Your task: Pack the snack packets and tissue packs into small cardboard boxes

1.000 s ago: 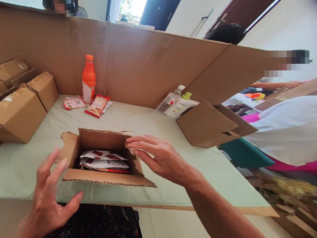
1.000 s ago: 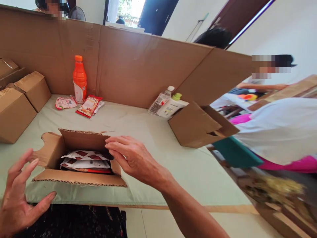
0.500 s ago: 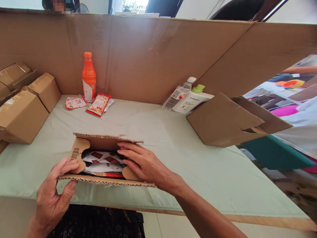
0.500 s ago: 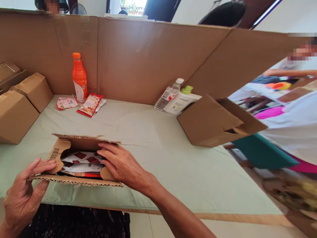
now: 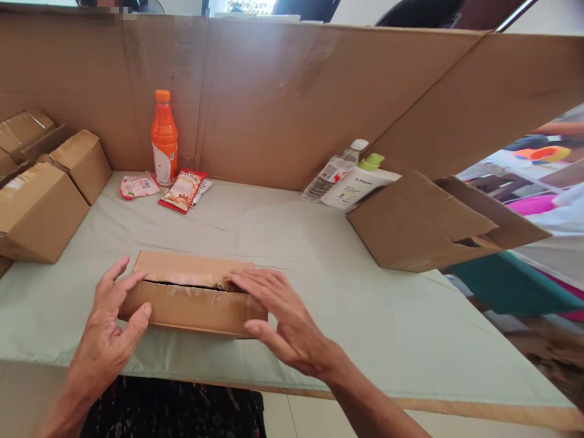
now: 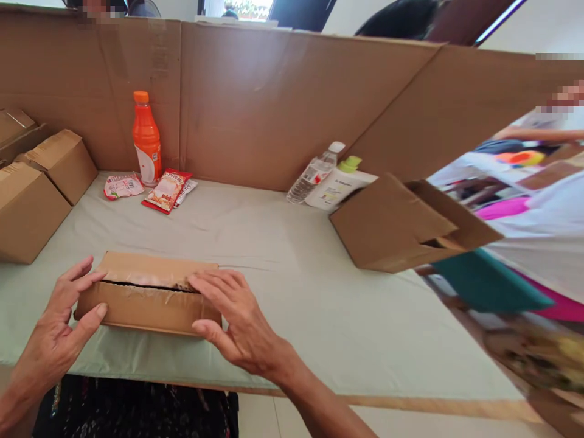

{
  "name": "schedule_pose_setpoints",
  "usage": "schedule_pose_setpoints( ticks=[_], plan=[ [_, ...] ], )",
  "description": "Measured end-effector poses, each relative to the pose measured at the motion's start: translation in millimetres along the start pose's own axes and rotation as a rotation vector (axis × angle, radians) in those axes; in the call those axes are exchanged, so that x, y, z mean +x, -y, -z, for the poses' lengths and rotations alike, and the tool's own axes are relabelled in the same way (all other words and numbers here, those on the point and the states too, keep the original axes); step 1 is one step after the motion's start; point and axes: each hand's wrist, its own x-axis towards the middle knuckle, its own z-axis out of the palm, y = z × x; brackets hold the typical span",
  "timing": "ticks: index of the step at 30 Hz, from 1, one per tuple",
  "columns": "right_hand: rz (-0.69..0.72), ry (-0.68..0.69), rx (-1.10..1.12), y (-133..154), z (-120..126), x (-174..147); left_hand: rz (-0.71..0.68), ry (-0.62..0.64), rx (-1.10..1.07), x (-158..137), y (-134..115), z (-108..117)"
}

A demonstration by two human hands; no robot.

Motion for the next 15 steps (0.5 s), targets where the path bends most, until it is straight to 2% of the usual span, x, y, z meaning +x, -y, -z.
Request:
schedule_pose_setpoints(
  ticks=[4, 7, 9, 13, 15],
  plan=[
    [-0.064, -0.075, -0.039, 1.0, -14.5, -11.3, 0.071, 0.018, -0.057, 1.2, -0.6, -1.5],
    [-0.075, -0.092, -0.065, 2.5, -17.9, -15.2, 0.098, 0.097, -0.104, 7.7, -2.1, -2.7],
    [-0.072, -0.100, -0.086, 4.7, -17.1, -15.6, 0.091, 0.102, -0.110, 8.7, -2.1, -3.9],
    [-0.068, -0.192, -0.081, 10.7, -11.5, -15.1, 0.052, -0.120, -0.203, -4.9, -1.9, -5.9],
    [-0.068, -0.221, -0.055, 12.8, -9.1, -14.9, 0.058, -0.149, -0.270, -14.1, -2.7, -5.0]
  ],
)
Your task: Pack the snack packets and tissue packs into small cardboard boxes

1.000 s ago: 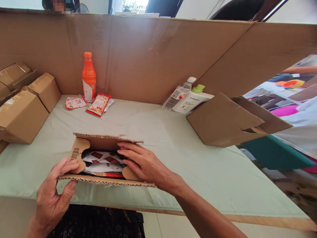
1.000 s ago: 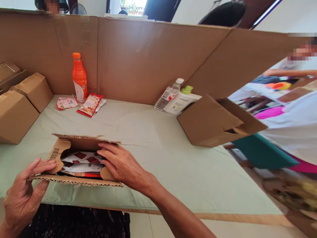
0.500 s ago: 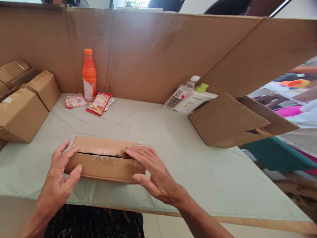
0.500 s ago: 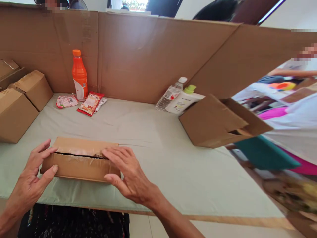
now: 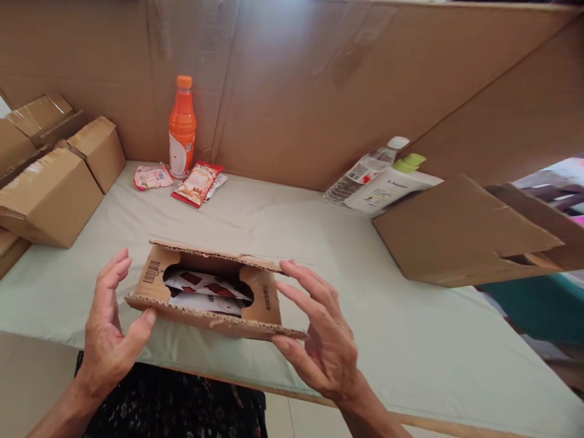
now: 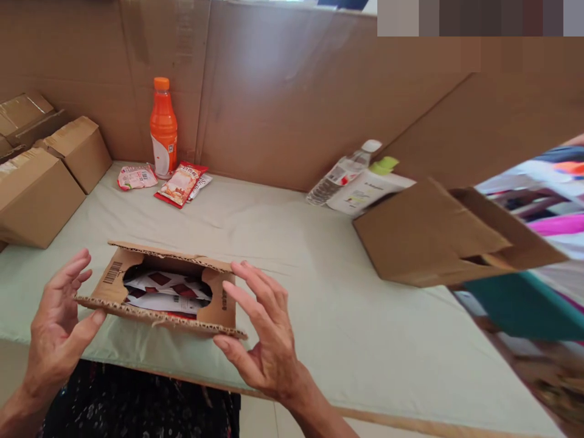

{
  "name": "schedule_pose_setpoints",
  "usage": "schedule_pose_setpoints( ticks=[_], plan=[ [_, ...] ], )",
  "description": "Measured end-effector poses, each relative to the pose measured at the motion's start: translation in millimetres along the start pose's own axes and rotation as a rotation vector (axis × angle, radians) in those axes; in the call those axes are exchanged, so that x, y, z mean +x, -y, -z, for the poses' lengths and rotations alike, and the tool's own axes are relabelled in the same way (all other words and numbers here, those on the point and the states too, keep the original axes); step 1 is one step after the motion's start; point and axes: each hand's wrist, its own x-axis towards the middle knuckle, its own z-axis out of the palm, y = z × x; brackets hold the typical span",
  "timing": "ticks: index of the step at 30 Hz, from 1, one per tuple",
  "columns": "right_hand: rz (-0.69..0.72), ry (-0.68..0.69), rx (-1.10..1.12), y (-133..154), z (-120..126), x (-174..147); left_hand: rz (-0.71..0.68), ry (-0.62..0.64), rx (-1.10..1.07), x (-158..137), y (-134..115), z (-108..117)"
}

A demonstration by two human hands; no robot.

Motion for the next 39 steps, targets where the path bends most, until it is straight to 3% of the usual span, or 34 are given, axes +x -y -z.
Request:
schedule_pose_setpoints(
  ticks=[3, 9, 13, 18, 25, 30, 33, 39],
  plan=[
    [0.006, 0.022, 0.035, 0.6, 0.6, -0.5, -0.044, 0.054, 0.017, -6.9, -2.4, 4.1],
    [0.040, 0.076, 0.111, -3.1, -1.5, -8.9, -0.292, 0.165, 0.008, 0.9, -4.3, 15.0],
    [0.053, 0.107, 0.136, -4.1, -2.9, -13.8, -0.347, 0.256, 0.038, 8.4, -3.7, 23.1],
    [0.051, 0.118, 0.114, -1.5, -6.1, -14.5, -0.309, 0.336, 0.037, 13.7, -3.5, 23.5],
    [-0.026, 0.042, 0.167, -1.9, -14.5, -19.0, -0.091, 0.184, 0.110, 7.4, -2.6, 12.2],
    [-0.149, -0.102, 0.292, -3.4, -21.7, -19.4, -0.003, 0.184, 0.229, 9.0, -4.7, 9.0],
    [-0.149, -0.128, 0.296, -3.3, -23.3, -17.5, -0.042, 0.179, 0.253, 12.0, -6.6, 7.5],
    [-0.064, 0.035, 0.123, 0.8, -15.1, -10.8, -0.139, 0.262, 0.382, 15.2, -7.1, 11.2]
  ],
)
